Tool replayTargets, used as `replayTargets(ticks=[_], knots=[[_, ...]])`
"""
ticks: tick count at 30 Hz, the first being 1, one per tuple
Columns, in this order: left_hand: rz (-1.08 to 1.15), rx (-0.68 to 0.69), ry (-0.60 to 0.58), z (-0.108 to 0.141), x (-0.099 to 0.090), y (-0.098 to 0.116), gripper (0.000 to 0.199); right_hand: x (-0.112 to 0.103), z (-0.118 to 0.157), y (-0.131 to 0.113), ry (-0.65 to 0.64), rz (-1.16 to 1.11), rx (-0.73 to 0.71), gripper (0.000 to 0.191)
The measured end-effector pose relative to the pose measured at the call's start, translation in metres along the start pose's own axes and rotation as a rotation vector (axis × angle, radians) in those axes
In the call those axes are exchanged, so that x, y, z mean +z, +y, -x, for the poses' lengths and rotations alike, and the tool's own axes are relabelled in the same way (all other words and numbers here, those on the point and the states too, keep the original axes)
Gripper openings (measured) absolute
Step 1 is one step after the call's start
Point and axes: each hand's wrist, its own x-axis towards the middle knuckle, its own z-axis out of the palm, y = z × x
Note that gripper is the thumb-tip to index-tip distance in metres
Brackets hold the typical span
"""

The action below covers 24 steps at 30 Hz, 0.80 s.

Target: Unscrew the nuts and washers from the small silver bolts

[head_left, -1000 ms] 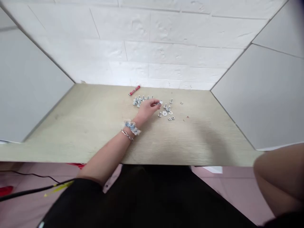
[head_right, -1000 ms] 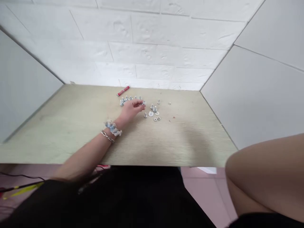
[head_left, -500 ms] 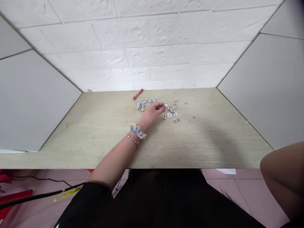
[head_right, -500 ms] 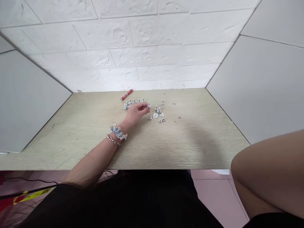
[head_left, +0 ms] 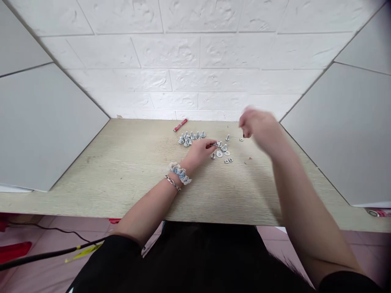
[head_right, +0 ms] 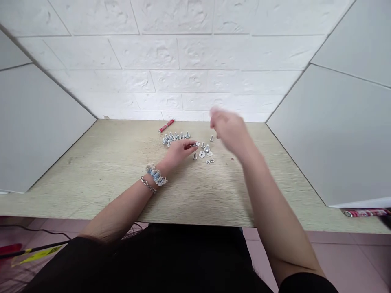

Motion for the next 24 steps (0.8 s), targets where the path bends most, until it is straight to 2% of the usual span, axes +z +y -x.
replayTargets(ticks=[2,4,7,11,16,24], knots=[[-0.071,0.049,-0.003,0.001,0.001,0.0,0.018,0.018,-0.001,-0.005,-0.097,0.028,-0.014,0.061],[-0.136,0.08,0.013,0.001,0.002,0.0,0.019,0.039,-0.001,-0.009,-0.206,0.051,-0.043,0.066],[-0.177,0.114,0.053,0.002,0.003,0.002,0.018,0.058,-0.002,-0.009,-0.155,0.101,0.012,0.069],[-0.184,0.164,0.112,0.002,0.003,0.004,0.016,0.064,-0.004,-0.004,-0.145,0.054,0.102,0.069],[-0.186,0.184,0.095,0.001,0.003,0.003,0.02,0.07,-0.003,0.001,-0.155,-0.108,0.003,0.053],[-0.138,0.089,0.133,-0.004,0.001,-0.005,0.015,0.075,0.002,0.003,-0.103,-0.199,-0.122,0.02]])
